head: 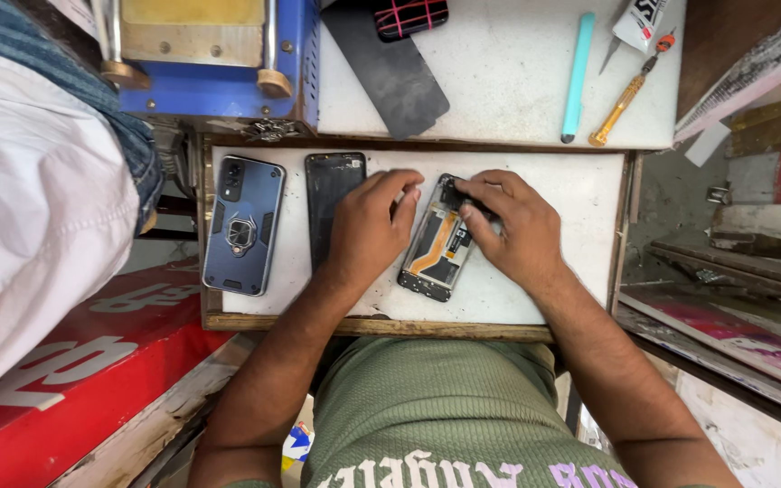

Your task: The person disassembles a smartphone at a repair bench. They use a screwdriver to unscrew and pry open the phone, remove internal components, separate the back cover and midframe, and finally lift the battery out of the housing by hand.

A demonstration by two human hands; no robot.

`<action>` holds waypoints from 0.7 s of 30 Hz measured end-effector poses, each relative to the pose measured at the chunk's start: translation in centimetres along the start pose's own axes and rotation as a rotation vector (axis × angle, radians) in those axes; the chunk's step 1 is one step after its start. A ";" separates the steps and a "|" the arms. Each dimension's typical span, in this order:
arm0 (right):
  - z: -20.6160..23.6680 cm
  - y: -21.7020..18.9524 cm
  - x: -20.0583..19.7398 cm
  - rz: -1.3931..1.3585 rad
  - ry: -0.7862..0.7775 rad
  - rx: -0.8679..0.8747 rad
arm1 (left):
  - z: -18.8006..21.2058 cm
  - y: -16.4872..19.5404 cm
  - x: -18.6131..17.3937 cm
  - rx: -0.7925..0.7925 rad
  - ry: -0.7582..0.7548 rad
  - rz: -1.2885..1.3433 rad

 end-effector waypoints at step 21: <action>1.0 1.7 -0.8 -0.179 0.000 0.159 | -2.8 1.2 3.2 0.123 -0.504 -0.493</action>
Point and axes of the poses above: each hand's wrist, its own z-axis away from the middle knuckle, its own x-axis out of the palm, y = z × x, the point moved 4 cm from there along -z, towards the middle knuckle, and after that the axes turned 7 degrees about -y, right-handed, at the moved point
